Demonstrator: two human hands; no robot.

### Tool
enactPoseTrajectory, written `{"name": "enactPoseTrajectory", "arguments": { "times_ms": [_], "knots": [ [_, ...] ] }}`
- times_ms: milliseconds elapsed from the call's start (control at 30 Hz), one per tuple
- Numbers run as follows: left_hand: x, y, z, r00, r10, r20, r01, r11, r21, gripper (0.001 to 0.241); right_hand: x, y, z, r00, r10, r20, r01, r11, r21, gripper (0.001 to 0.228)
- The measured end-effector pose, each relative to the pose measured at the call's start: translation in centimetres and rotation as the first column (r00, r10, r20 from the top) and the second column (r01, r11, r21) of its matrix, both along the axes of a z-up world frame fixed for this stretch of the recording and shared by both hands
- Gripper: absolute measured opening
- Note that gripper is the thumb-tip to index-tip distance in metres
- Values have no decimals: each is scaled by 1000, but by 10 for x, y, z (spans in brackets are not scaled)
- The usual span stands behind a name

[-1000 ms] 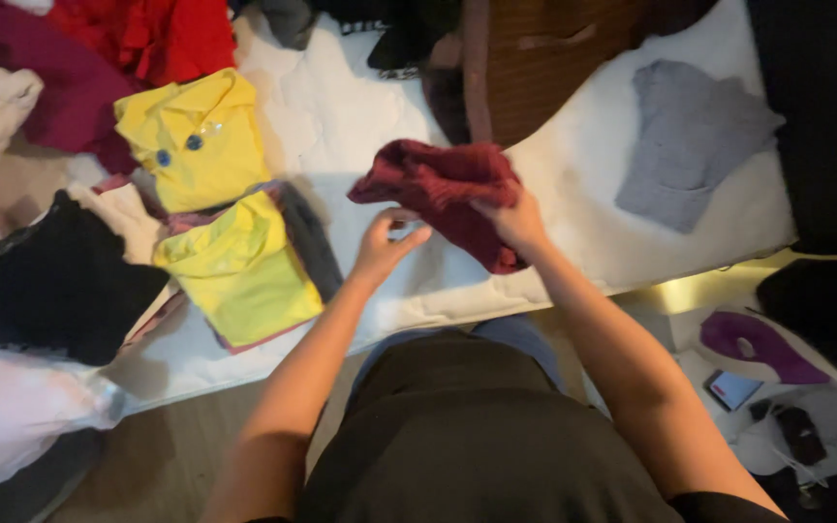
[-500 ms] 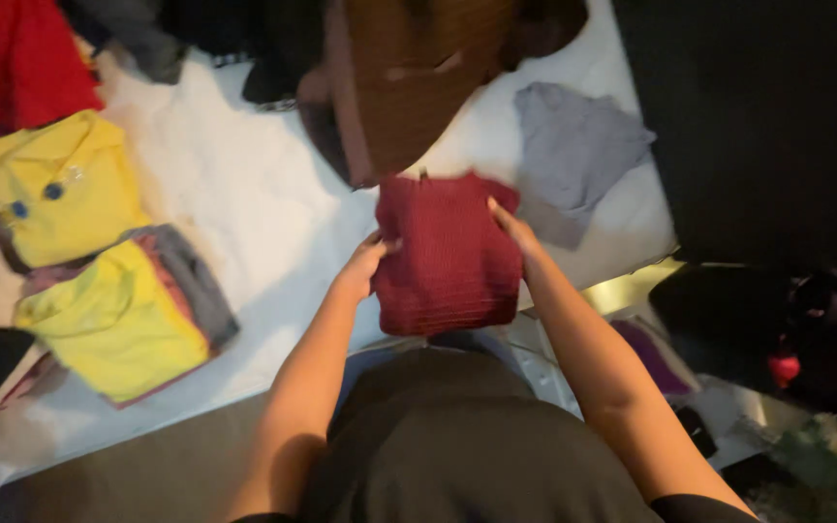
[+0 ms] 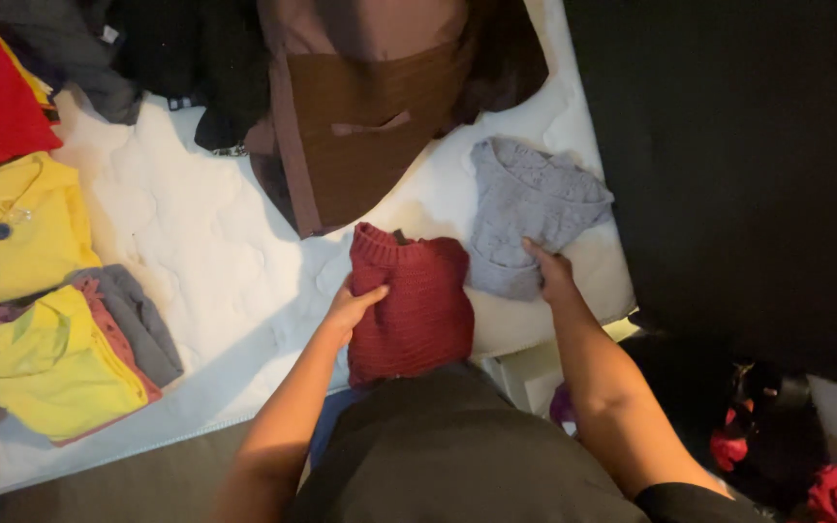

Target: The person folds a maroon sweater, a pair of grey pants, and a teal shirt on a bed. They smooth out each garment, fold the sides and ends, and place the finished items into a neat stack.

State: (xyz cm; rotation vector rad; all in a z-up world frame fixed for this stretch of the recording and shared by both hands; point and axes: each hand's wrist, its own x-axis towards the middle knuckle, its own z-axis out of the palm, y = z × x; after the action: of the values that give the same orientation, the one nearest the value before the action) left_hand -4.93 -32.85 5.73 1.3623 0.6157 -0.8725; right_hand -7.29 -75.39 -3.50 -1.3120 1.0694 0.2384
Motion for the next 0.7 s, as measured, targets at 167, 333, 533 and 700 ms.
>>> {"name": "enactPoseTrajectory", "arguments": {
  "times_ms": [167, 333, 533, 700],
  "knots": [
    [14, -8, -21, 973, -12, 230, 0, 999, 52, 69, 22, -7, 24, 985, -143, 96, 60, 806, 588, 48],
    [42, -63, 9, 934, -46, 355, 88, 991, -103, 66, 22, -65, 95, 924, -236, 301, 78, 887, 456, 48],
    [91, -172, 40, 809, -185, 557, 312, 940, -141, 59, 8, -42, 286, 805, -291, 518, 2, 873, 488, 72],
    [131, -221, 30, 900, -78, 430, 295, 834, -467, 65, 0, -52, 260, 839, -207, 503, 4, 927, 375, 72]
  ]
}}
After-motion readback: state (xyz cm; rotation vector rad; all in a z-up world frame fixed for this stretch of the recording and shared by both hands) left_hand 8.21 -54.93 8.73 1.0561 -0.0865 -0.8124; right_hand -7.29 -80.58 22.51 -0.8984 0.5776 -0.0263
